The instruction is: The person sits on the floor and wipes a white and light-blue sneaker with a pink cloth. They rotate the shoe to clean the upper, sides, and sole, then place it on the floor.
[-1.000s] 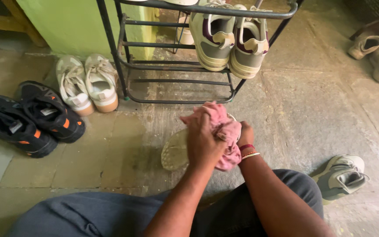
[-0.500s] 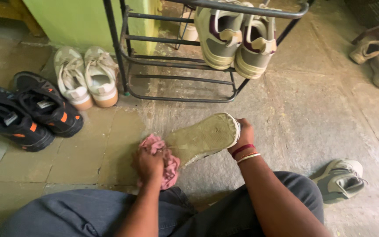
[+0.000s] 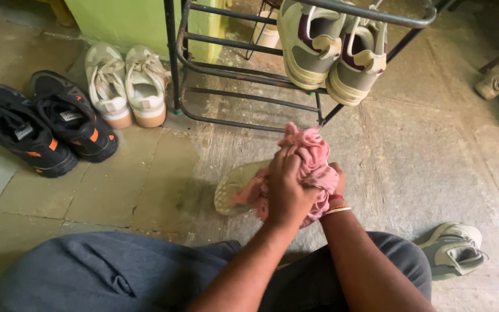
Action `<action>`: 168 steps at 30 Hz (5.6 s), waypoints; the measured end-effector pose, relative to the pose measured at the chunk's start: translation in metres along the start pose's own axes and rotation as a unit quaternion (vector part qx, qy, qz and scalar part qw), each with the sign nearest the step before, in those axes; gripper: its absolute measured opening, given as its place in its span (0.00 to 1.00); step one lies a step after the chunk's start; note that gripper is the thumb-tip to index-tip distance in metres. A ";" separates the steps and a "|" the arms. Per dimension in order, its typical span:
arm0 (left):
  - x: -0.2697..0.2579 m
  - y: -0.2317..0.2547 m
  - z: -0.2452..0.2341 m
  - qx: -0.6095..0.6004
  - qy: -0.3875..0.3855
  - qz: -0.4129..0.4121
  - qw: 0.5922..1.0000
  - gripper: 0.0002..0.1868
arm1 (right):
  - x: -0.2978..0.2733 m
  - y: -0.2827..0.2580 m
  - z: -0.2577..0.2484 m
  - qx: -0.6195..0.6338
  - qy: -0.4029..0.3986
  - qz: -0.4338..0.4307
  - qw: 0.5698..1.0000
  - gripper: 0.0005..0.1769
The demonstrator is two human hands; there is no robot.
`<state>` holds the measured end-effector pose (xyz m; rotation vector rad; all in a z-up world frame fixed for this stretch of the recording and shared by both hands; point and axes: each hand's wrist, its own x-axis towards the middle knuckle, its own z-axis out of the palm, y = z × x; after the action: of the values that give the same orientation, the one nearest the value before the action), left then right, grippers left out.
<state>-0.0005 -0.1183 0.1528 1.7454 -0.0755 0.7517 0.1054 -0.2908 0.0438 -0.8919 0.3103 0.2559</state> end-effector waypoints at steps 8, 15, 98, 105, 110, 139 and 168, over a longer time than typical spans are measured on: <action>-0.006 -0.085 -0.026 0.128 0.067 0.014 0.989 0.16 | 0.022 0.030 -0.026 0.056 0.084 -0.026 0.995 0.22; -0.044 -0.192 -0.094 0.338 0.064 -0.132 0.930 0.10 | 0.028 0.036 -0.036 -0.254 0.131 -0.164 0.944 0.10; -0.030 -0.109 -0.083 0.380 -0.200 0.041 0.902 0.26 | 0.042 0.049 -0.046 -0.673 0.226 -0.089 0.699 0.26; -0.021 -0.117 -0.115 0.473 -0.088 -0.043 0.876 0.29 | 0.033 0.050 -0.033 -0.679 0.230 -0.074 0.694 0.28; -0.025 -0.133 -0.127 0.292 0.054 -0.188 0.936 0.33 | 0.028 0.047 -0.031 -0.671 0.223 -0.082 0.703 0.28; -0.008 -0.102 -0.108 0.309 0.009 -0.097 0.946 0.34 | -0.035 0.073 0.054 -0.861 -0.002 0.054 0.506 0.60; -0.020 -0.075 -0.101 0.269 -0.099 0.078 0.955 0.45 | -0.052 0.075 0.073 -0.865 -0.011 0.046 0.500 0.59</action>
<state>-0.0291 -0.0110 0.0912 2.3559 -0.1577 0.7531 0.0424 -0.1926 0.0517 -2.9213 -0.0650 0.7084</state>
